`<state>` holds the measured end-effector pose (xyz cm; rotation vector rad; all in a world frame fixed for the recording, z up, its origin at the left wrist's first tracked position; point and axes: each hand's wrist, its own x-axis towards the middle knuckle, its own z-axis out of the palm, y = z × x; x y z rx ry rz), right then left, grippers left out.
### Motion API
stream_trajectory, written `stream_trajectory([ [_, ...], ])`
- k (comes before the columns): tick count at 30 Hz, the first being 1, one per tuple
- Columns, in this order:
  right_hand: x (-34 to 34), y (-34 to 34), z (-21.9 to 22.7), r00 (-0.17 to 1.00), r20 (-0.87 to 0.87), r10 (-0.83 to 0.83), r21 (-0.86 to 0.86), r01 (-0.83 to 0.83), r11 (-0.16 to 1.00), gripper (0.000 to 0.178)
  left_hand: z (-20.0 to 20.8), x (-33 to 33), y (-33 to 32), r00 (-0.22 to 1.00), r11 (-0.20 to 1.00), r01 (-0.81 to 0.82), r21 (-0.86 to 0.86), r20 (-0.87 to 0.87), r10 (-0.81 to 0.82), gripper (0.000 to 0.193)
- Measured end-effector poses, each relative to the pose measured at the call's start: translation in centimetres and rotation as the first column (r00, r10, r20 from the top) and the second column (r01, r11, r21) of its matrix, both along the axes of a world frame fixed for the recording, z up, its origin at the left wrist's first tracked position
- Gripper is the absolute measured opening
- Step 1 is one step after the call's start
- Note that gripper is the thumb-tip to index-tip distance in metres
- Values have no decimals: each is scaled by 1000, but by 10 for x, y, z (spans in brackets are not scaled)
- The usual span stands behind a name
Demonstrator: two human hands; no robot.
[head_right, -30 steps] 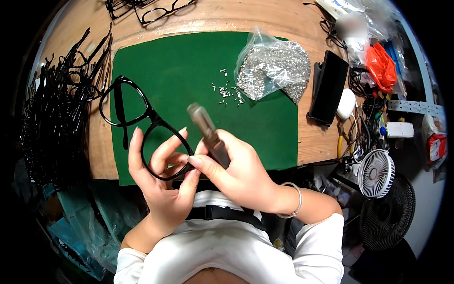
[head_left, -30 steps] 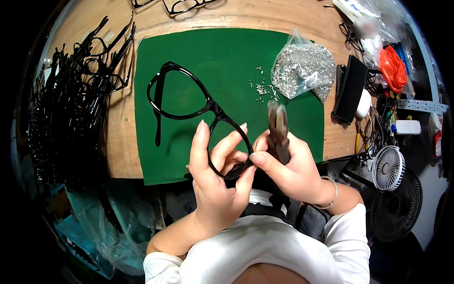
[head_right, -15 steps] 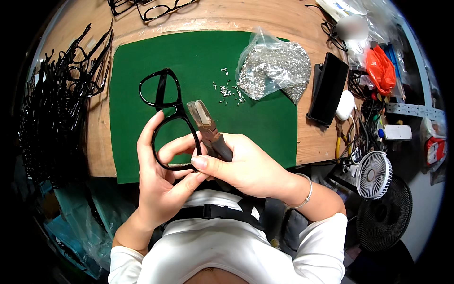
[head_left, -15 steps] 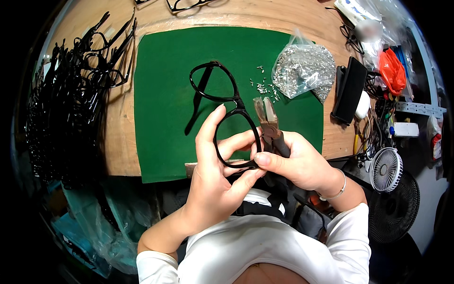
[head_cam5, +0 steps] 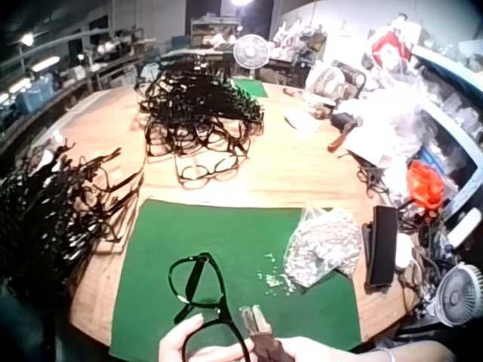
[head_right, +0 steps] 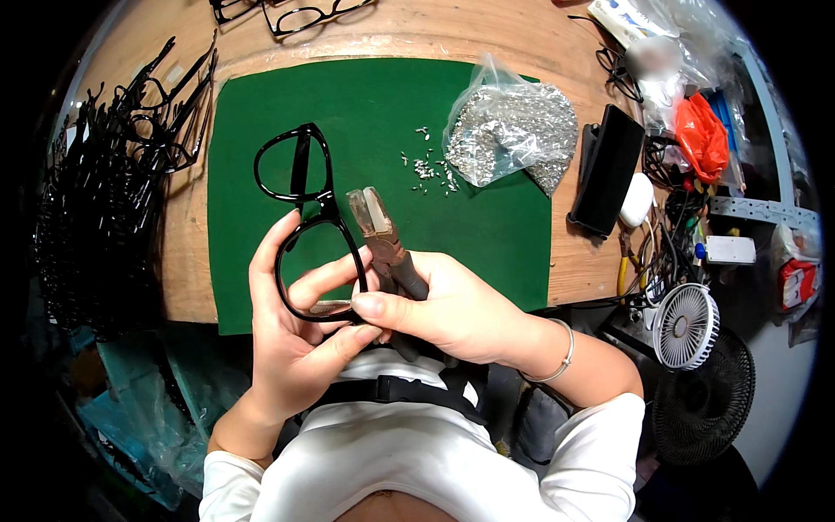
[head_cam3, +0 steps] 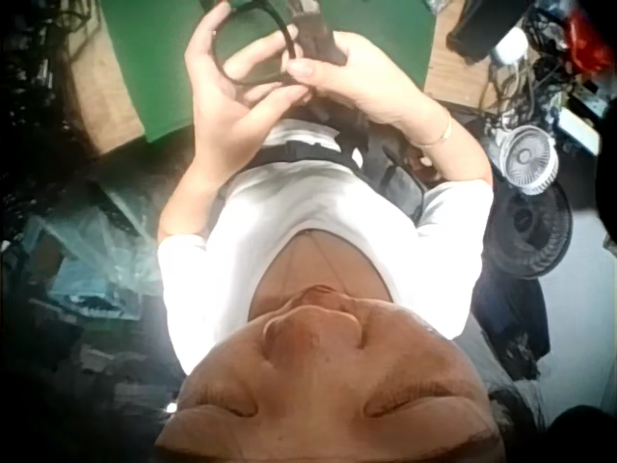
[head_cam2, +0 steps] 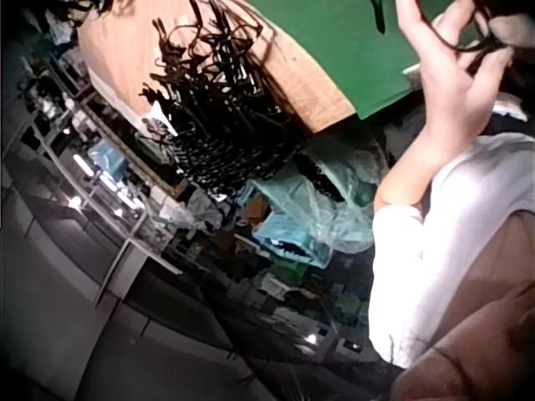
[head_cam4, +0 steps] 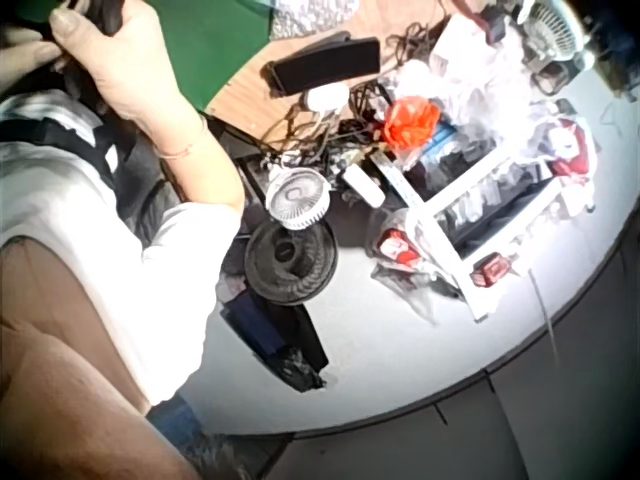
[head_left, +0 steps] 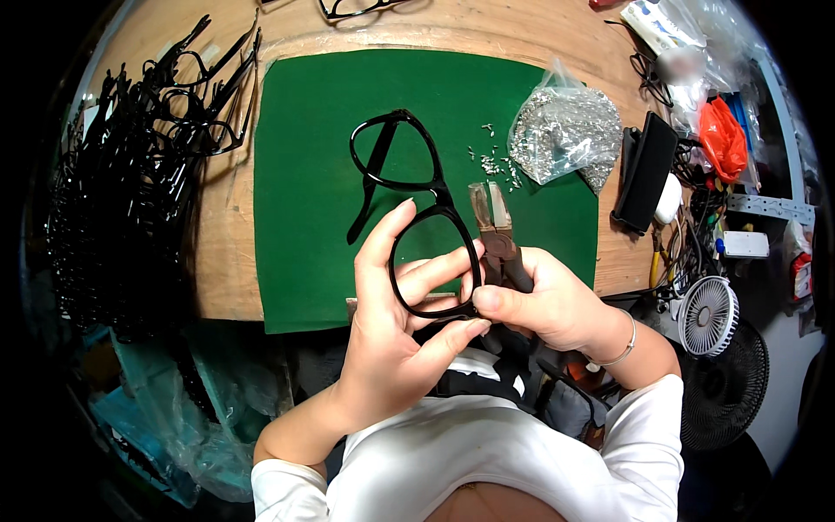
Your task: The person assembles eyeglasses by inserting metal screws into the hinge areas of black frames using pliers. They pick up frames from a pile, tighten the screws, and place the finished frames on the table.
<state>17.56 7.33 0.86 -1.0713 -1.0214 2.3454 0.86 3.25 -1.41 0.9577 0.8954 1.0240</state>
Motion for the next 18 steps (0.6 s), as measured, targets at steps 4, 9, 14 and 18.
stream_trajectory([
  [4,3,-3,-3,1000,17,11,53,-12,999,22,4,-1,-1,993,999,-32,-25,115,35,86],
  [9,11,-9,1,994,103,23,143,-38,989,18,14,-8,0,990,993,-3,-116,142,19,86],
  [14,2,-6,1,998,58,12,204,-24,979,17,10,-2,-3,993,998,-12,-67,120,20,87],
  [18,0,-8,-3,999,49,2,153,-10,988,18,9,0,-5,996,996,-33,-89,82,40,90],
])
